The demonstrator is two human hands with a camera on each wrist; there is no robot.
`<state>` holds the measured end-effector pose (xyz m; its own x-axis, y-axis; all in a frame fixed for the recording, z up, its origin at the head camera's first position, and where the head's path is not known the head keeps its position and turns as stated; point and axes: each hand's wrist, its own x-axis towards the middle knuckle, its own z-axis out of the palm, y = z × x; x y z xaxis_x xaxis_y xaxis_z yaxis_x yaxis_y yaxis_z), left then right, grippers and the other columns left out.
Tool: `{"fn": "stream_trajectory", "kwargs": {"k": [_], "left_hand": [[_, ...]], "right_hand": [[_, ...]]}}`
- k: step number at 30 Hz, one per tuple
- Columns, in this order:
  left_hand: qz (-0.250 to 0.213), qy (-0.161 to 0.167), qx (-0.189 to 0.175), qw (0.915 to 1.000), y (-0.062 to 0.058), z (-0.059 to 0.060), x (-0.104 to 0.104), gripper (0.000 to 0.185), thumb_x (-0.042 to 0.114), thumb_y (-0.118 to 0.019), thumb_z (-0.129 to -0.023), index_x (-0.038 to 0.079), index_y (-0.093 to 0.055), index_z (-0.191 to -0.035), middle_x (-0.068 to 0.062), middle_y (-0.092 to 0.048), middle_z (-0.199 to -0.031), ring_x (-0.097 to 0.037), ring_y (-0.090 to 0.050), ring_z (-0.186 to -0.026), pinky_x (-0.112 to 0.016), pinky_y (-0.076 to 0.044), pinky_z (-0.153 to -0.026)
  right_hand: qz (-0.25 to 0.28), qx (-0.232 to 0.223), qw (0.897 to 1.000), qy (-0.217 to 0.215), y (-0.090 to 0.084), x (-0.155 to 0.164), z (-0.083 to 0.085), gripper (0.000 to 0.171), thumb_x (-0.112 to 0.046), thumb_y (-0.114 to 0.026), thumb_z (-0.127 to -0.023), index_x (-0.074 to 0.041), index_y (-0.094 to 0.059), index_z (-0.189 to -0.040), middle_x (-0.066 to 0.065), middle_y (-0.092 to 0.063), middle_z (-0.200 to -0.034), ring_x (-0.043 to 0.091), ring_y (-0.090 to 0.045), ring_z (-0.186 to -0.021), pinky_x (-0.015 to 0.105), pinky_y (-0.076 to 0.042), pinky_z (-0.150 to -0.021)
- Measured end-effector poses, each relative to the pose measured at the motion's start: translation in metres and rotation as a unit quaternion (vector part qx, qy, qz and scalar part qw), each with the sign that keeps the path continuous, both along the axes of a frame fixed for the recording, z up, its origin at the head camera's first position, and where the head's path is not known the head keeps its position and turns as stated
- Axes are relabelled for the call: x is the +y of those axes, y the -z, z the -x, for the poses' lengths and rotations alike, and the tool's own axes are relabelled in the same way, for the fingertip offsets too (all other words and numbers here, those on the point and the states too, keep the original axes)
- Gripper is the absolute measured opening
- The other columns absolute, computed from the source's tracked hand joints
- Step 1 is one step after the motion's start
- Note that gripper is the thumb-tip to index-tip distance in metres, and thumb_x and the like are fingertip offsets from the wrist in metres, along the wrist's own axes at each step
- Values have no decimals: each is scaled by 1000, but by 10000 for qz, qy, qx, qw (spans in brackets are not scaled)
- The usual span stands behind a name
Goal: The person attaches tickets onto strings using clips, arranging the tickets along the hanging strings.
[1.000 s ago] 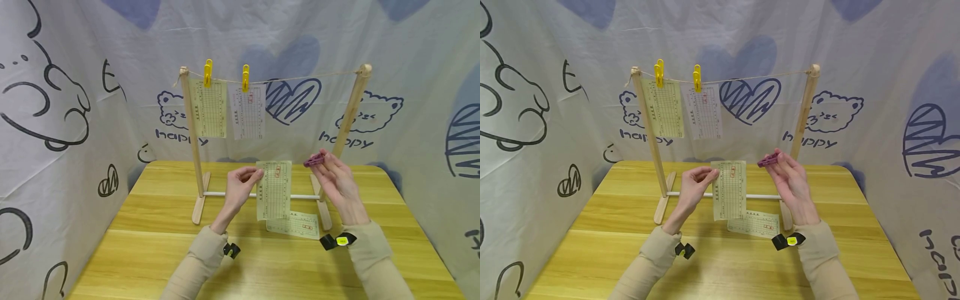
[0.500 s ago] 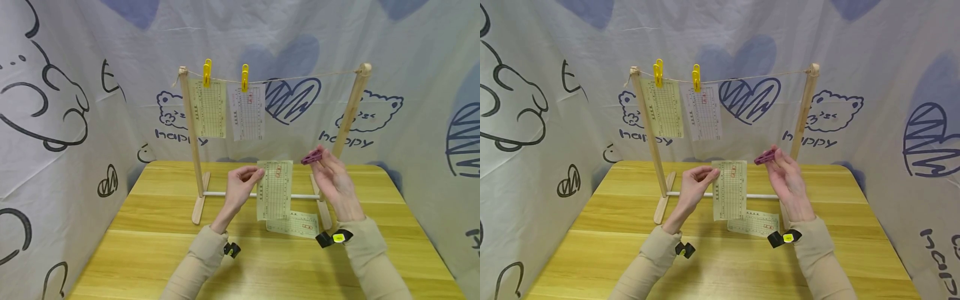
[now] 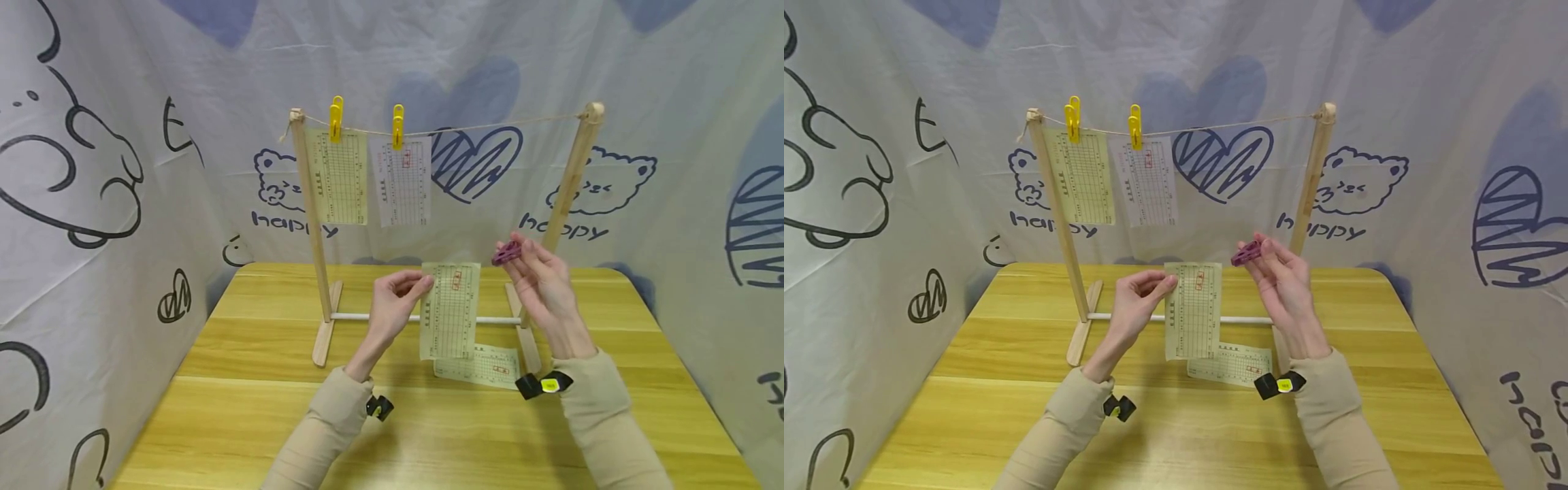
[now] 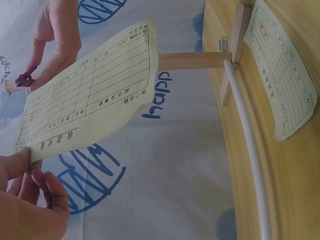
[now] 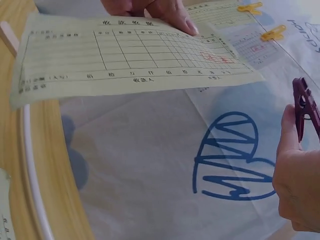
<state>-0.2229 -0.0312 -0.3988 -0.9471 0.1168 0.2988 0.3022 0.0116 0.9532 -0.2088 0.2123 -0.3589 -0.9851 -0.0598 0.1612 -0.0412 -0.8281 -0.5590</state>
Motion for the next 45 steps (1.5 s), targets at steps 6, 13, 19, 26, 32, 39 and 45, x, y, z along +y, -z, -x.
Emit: {"fn": "stream_trajectory", "kwargs": {"k": [6,13,19,26,32,39,45], "left_hand": [[18,-35,-12,10000,1,0,-2,20,13,-72,-93,-4,-74,-105,-23,-76,-101,-2,-66,-77,-30,-60,-77],[-10,-48,-33,10000,6,1,-5,20,13,-72,-93,-3,-74,-105,-24,-76,-101,-2,-67,-76,-18,-55,-72],[27,-60,68,10000,6,4,-4,20,14,-72,-94,-3,-74,-105,-24,-76,-100,-2,-67,-77,-19,-56,-73],[-23,-92,233,9997,1,13,3,20,14,-72,-94,-3,-75,-105,-24,-76,-100,-1,-67,-77,-17,-55,-73],[-35,-191,446,9988,-8,22,9,20,16,-71,-95,-2,-75,-104,-24,-76,-99,-1,-65,-75,-18,-53,-69],[-156,-322,456,9983,-19,29,16,22,16,-69,-97,-3,-75,-105,-23,-75,-100,-1,-61,-73,-15,-46,-62],[-155,-455,502,9976,-30,34,20,23,16,-69,-97,-4,-74,-106,-24,-74,-100,-2,-60,-73,-13,-47,-63]], "right_hand": [[335,-474,9975,-410,10,8,1,25,-13,-56,-101,5,-64,-117,16,-66,-110,27,-70,-106,31,-56,-102],[508,-578,9956,-540,27,16,1,21,-12,-53,-103,3,-68,-103,16,-72,-100,28,-73,-101,34,-57,-101],[275,-563,9977,-244,25,17,4,19,-11,-57,-101,1,-69,-108,14,-71,-103,23,-72,-100,30,-57,-100],[-197,-419,9988,150,5,12,14,24,-8,-62,-98,0,-64,-120,9,-67,-114,18,-70,-107,26,-54,-103],[-378,-8,9988,300,-12,6,23,16,-5,-61,-97,1,-70,-110,10,-69,-109,18,-71,-101,27,-56,-100],[-553,360,9956,668,-34,-7,33,18,-7,-67,-93,2,-71,-109,8,-62,-115,17,-64,-98,25,-57,-98],[-340,314,9967,673,-53,-11,38,16,-3,-69,-91,4,-72,-105,11,-65,-113,20,-68,-99,27,-57,-99]]}}
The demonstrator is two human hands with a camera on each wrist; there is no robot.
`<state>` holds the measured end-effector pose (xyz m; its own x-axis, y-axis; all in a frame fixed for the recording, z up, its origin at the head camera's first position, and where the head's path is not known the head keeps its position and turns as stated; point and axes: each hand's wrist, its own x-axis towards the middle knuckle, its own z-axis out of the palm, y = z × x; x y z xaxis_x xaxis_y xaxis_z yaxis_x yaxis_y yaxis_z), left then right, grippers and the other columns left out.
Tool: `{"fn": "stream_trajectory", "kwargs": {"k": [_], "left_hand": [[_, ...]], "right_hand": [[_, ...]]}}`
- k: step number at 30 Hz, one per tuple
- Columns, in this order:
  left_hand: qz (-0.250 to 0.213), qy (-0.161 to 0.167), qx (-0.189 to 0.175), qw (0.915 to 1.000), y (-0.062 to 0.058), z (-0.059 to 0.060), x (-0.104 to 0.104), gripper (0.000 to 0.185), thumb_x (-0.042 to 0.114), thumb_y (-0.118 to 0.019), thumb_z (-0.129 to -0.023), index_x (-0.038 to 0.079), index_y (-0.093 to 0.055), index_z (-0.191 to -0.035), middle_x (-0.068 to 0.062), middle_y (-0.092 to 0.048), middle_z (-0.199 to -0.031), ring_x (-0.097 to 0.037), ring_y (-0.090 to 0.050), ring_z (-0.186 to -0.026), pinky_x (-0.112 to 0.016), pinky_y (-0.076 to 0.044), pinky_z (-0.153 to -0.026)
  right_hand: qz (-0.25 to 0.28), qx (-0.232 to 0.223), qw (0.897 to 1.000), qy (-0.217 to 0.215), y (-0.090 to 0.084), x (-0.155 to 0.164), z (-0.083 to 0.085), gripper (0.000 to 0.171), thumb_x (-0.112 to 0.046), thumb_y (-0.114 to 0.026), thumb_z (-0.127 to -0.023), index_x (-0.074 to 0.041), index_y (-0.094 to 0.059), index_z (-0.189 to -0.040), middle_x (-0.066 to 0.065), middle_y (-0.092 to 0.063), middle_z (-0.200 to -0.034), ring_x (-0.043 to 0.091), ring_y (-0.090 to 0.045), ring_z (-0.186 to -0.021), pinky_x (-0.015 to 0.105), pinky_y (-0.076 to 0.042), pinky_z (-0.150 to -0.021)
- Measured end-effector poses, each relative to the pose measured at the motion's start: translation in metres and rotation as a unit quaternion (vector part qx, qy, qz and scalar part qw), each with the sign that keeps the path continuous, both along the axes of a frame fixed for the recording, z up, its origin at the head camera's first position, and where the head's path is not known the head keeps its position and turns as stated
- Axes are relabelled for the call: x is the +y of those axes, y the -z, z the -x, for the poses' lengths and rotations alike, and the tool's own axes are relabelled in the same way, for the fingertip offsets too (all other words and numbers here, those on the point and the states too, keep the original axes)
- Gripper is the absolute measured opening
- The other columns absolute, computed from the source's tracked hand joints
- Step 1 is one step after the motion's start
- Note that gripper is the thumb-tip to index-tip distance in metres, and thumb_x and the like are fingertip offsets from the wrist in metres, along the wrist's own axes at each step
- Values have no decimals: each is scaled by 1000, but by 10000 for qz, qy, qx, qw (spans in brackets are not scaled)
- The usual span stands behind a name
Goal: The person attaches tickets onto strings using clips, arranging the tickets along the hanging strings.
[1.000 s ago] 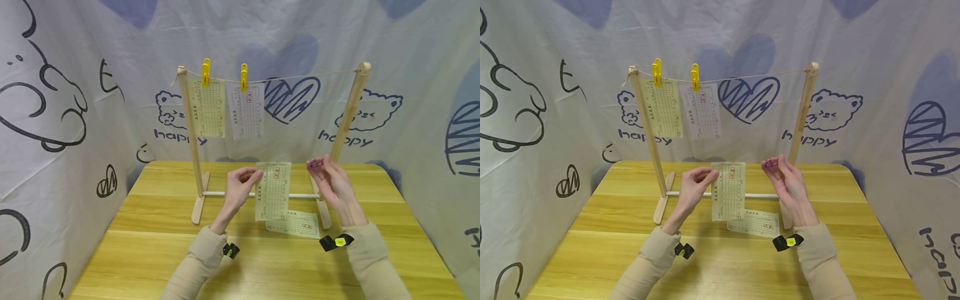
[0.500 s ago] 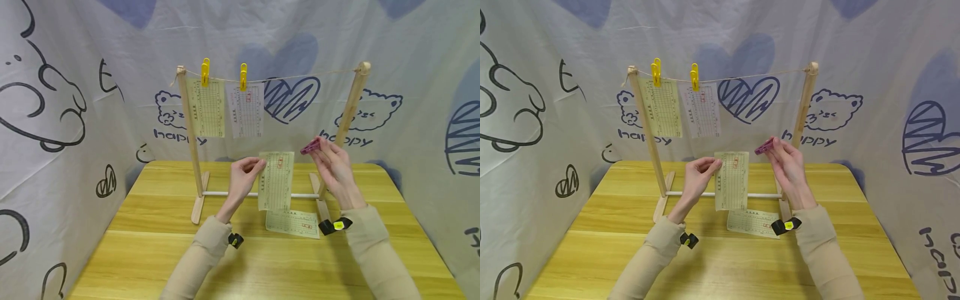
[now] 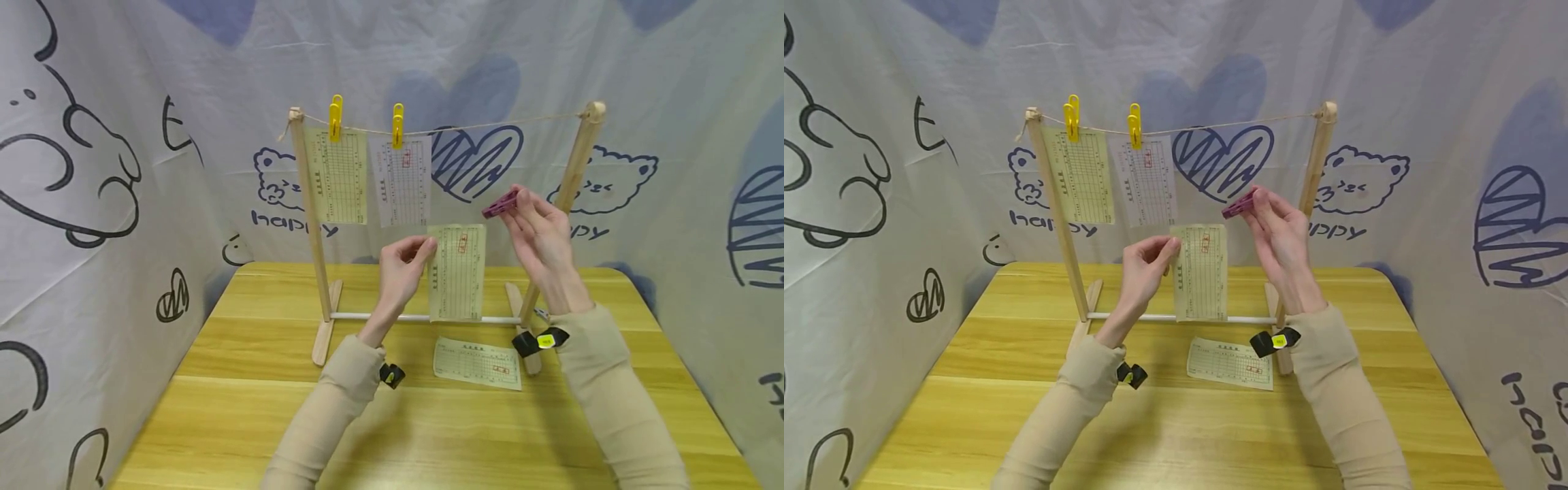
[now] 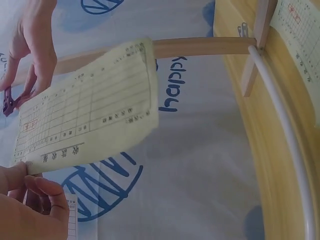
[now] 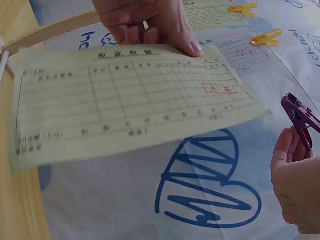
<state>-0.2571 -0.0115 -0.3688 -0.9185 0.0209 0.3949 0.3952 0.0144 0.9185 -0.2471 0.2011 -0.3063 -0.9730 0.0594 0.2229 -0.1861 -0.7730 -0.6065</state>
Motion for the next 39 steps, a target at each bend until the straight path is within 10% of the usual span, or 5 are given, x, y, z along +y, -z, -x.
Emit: {"fn": "stream_trajectory", "kwargs": {"k": [28,39], "left_hand": [[-674,132,-174,9975,-35,15,3,24,18,-70,-96,-4,-74,-104,-7,-72,-78,-4,-45,-39,-16,-37,-37],[-629,318,-181,9973,-49,17,5,27,19,-64,-100,-4,-71,-111,-18,-71,-97,-3,-45,-40,-16,-37,-38]], "right_hand": [[-170,306,9982,483,-44,-18,17,20,-3,-74,-87,7,-72,-104,13,-68,-99,21,-67,-87,28,-60,-91],[-842,940,9897,672,-56,-21,23,26,-12,-74,-87,5,-70,-107,13,-67,-98,23,-67,-88,29,-61,-88]]}}
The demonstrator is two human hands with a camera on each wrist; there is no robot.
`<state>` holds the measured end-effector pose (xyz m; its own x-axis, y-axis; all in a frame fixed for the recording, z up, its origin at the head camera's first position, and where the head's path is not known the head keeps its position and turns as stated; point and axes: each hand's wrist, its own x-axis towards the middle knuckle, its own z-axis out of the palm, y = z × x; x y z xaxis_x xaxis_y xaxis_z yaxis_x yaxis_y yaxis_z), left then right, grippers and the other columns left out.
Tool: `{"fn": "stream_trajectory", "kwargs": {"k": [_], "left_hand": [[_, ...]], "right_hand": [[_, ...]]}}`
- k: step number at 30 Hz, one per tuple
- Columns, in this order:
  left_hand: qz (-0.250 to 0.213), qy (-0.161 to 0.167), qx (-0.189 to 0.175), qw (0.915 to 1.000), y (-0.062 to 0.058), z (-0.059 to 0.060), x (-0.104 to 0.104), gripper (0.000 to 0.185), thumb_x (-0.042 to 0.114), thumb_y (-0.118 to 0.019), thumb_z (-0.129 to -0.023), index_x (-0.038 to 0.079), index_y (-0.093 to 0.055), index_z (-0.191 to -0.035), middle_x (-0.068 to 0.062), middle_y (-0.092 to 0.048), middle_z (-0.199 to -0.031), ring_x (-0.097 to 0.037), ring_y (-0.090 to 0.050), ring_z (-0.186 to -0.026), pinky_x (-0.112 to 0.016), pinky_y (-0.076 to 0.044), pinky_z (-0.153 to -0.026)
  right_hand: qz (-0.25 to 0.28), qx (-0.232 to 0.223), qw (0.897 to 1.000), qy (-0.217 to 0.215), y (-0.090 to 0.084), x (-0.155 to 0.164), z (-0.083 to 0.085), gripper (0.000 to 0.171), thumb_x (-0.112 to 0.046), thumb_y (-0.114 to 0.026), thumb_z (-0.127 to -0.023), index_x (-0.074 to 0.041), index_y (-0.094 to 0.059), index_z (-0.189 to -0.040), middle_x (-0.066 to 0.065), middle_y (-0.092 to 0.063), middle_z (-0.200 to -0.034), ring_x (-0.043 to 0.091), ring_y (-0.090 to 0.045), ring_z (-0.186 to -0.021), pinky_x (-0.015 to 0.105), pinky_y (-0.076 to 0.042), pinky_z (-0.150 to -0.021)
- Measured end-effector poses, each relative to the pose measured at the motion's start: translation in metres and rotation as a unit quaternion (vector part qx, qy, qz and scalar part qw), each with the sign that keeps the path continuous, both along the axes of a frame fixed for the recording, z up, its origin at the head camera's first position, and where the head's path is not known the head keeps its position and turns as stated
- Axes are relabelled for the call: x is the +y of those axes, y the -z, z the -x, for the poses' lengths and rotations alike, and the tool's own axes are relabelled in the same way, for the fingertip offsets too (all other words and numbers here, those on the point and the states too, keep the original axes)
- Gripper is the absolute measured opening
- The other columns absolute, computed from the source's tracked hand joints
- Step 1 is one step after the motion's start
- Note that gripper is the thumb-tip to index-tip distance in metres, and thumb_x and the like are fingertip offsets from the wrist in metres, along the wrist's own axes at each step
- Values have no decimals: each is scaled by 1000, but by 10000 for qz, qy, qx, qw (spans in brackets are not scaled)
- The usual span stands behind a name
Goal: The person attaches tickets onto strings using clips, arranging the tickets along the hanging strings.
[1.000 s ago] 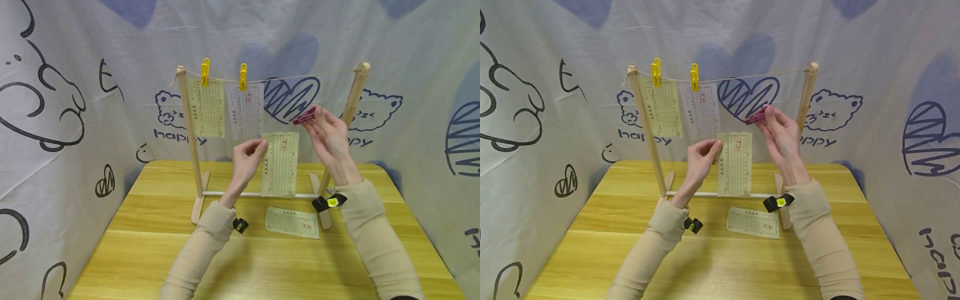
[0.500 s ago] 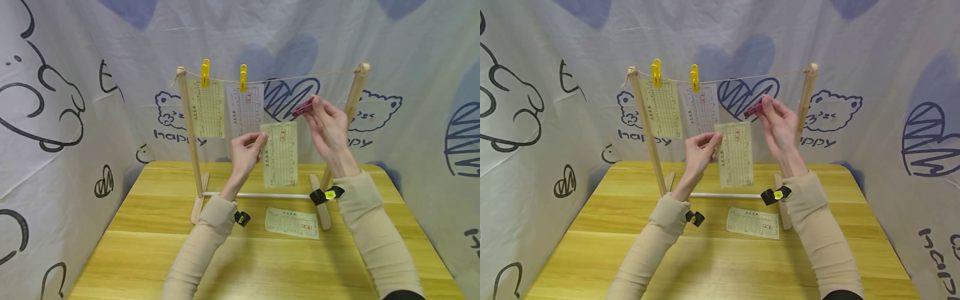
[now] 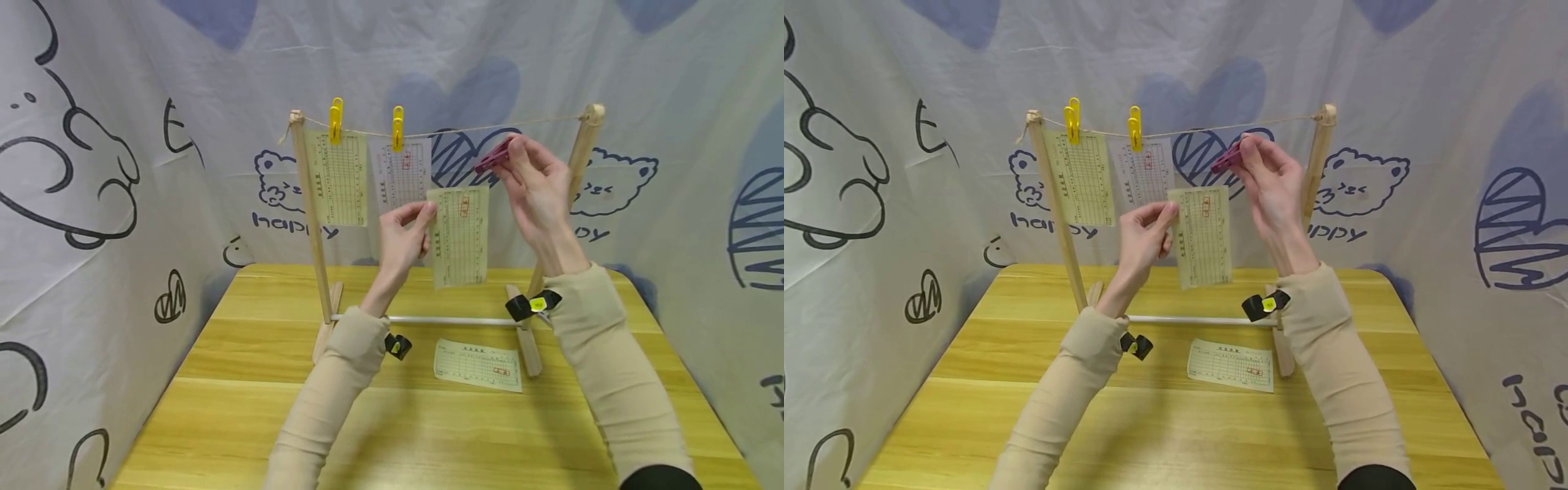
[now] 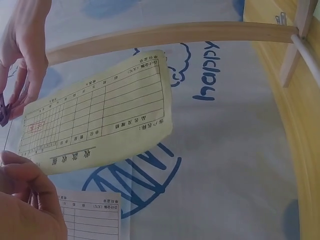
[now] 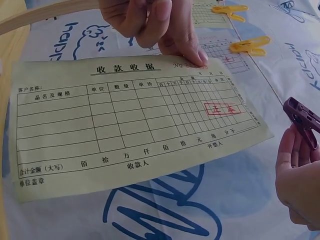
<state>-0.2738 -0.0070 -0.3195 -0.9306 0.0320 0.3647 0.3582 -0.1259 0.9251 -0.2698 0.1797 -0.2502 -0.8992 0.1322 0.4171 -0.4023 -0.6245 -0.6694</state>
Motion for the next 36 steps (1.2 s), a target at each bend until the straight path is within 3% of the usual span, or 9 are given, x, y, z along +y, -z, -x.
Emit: {"fn": "stream_trajectory", "kwargs": {"k": [8,13,19,25,31,36], "left_hand": [[-56,84,-93,9999,-8,0,4,28,18,-61,-101,-5,-69,-114,-8,-66,-92,-3,-46,-41,-16,-34,-37],[-97,23,-73,9999,-12,0,6,27,17,-61,-101,-4,-69,-115,-8,-66,-96,-3,-46,-41,-16,-34,-37],[-283,-38,-56,9996,-16,3,9,26,15,-63,-100,-6,-69,-114,-3,-64,-92,-2,-45,-41,-15,-35,-37],[-502,-138,-41,9986,-22,6,11,26,17,-69,-97,-5,-72,-111,2,-63,-84,-2,-44,-40,-14,-34,-37],[-722,-268,34,9970,-28,10,14,26,17,-72,-94,-5,-73,-108,3,-65,-80,-2,-44,-39,-14,-34,-37],[-811,-354,77,9960,-31,13,14,25,18,-73,-94,-5,-74,-106,4,-67,-78,-2,-43,-37,-15,-33,-36]], "right_hand": [[-334,527,9976,284,-10,-4,3,37,-7,-74,-87,13,-62,-116,14,-69,-95,20,-66,-84,24,-60,-85],[-895,712,9907,732,-15,-7,3,23,-8,-71,-91,4,-70,-110,9,-69,-96,17,-66,-86,24,-58,-92],[-1742,916,9701,1418,-19,-9,7,16,-10,-68,-94,-5,-72,-109,1,-70,-96,13,-65,-90,23,-55,-94],[-2231,1321,9475,1871,-22,-11,11,14,-12,-69,-94,-9,-73,-107,-5,-71,-92,10,-65,-83,22,-56,-84],[-2264,1448,9432,1954,-30,-13,13,13,-4,-67,-95,-7,-74,-106,-2,-70,-91,11,-62,-72,22,-54,-71],[-2376,1580,9343,2139,-35,-16,15,14,-6,-69,-93,-4,-73,-106,-4,-70,-89,11,-60,-68,21,-54,-69]]}}
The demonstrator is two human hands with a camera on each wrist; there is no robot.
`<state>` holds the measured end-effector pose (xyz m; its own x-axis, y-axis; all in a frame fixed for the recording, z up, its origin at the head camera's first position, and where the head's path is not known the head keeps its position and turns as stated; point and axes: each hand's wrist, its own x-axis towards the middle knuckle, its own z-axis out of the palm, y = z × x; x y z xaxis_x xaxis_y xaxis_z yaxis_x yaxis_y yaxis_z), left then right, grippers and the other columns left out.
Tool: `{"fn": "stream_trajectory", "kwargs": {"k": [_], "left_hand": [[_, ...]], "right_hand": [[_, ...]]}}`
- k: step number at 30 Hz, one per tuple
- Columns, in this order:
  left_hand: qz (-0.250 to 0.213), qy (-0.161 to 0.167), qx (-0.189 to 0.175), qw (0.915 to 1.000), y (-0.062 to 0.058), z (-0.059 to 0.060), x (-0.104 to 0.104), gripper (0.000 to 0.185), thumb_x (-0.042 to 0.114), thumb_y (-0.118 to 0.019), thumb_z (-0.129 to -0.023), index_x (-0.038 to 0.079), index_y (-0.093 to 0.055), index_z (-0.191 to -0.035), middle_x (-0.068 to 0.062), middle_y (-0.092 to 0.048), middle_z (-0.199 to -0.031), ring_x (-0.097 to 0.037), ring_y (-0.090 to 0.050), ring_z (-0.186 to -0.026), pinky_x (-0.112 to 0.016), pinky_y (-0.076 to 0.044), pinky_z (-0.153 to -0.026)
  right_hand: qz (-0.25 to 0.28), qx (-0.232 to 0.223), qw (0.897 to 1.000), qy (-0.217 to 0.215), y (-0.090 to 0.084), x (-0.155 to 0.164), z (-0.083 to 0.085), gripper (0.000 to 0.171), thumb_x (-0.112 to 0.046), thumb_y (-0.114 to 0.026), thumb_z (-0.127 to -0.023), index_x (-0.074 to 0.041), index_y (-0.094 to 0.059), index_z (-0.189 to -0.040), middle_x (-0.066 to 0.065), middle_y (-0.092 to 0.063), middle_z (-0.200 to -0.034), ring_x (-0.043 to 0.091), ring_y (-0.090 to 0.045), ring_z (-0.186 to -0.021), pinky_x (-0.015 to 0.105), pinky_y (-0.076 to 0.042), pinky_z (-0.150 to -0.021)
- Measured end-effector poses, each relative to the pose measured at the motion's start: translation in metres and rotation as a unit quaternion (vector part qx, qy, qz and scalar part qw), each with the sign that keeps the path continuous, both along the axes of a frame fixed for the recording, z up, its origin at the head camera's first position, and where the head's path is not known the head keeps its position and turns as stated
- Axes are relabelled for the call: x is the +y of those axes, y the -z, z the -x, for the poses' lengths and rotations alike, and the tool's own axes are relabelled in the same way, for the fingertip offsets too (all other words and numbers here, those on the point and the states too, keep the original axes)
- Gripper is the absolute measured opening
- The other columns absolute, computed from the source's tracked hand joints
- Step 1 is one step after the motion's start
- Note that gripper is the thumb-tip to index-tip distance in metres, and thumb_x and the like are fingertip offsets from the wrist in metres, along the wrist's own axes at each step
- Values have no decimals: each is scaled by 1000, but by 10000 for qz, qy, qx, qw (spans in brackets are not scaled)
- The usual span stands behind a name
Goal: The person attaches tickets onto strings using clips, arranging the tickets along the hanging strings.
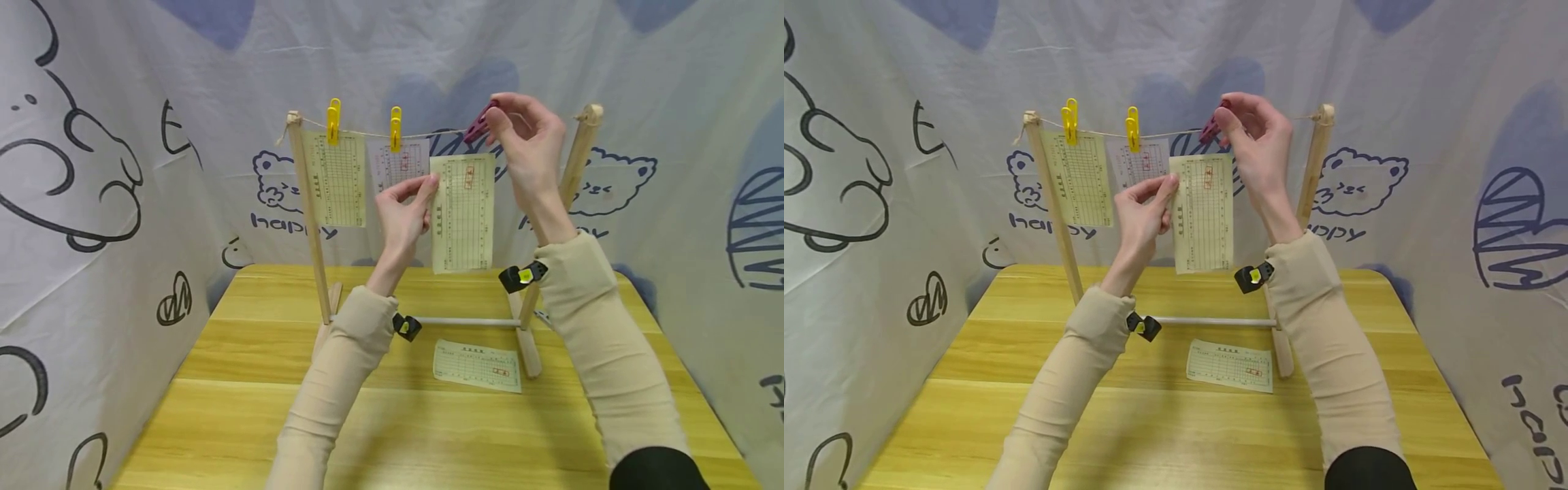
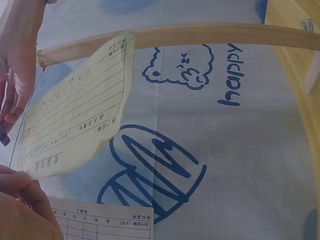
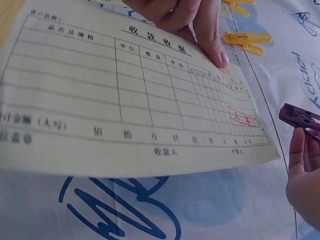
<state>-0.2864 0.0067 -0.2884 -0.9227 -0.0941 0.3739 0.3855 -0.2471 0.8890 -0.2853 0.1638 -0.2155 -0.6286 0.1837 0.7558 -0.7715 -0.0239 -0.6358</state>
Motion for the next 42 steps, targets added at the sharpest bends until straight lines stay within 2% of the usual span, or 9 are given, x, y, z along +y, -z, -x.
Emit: {"fn": "stream_trajectory", "kwargs": {"k": [3,7,14,17,24,35,42], "left_hand": [[48,10,-25,10000,-2,0,0,25,19,-73,-94,-3,-75,-105,4,-69,-79,-2,-42,-37,-16,-32,-36],[114,28,-56,9999,-5,0,0,25,20,-73,-94,-2,-75,-105,4,-70,-80,-2,-42,-37,-15,-33,-36],[107,9,-88,9999,-7,3,0,25,20,-74,-93,-2,-76,-105,3,-71,-78,-2,-41,-36,-16,-32,-36],[107,-33,-84,9999,-7,5,0,25,19,-74,-93,-2,-76,-105,1,-73,-79,-2,-41,-36,-16,-31,-35],[101,-125,-101,9998,-7,8,1,25,19,-75,-92,-3,-76,-103,0,-72,-78,-1,-41,-35,-15,-32,-35],[165,-173,-106,9997,-10,10,2,24,20,-76,-91,-2,-76,-104,-5,-73,-81,-2,-42,-36,-16,-33,-35],[85,-169,-119,9998,-10,12,1,24,18,-75,-92,-2,-76,-103,0,-71,-76,-2,-42,-35,-16,-32,-34]], "right_hand": [[-123,34,9999,111,-2,-1,2,20,-8,-69,-93,3,-71,-110,-6,-70,-89,11,-60,-69,21,-54,-69],[-78,-122,9999,76,-6,-3,3,19,-7,-70,-93,1,-71,-110,-5,-70,-88,11,-60,-68,21,-54,-69],[-476,30,9975,517,-11,-5,7,19,-7,-70,-93,2,-71,-110,-10,-70,-88,10,-59,-65,21,-54,-66],[-537,13,9968,584,-14,-7,8,16,-7,-70,-93,-2,-72,-108,-11,-70,-88,9,-60,-65,20,-55,-66],[-709,28,9953,653,-19,-8,12,18,-6,-70,-93,5,-70,-107,-13,-69,-87,8,-62,-67,20,-55,-65],[-828,222,9916,969,-22,-14,21,14,-8,-71,-92,5,-71,-94,-18,-67,-80,8,-56,-57,19,-50,-57],[-992,357,9865,1257,-21,-16,27,18,-9,-74,-90,9,-70,-91,-24,-64,-75,6,-50,-51,18,-45,-51]]}}
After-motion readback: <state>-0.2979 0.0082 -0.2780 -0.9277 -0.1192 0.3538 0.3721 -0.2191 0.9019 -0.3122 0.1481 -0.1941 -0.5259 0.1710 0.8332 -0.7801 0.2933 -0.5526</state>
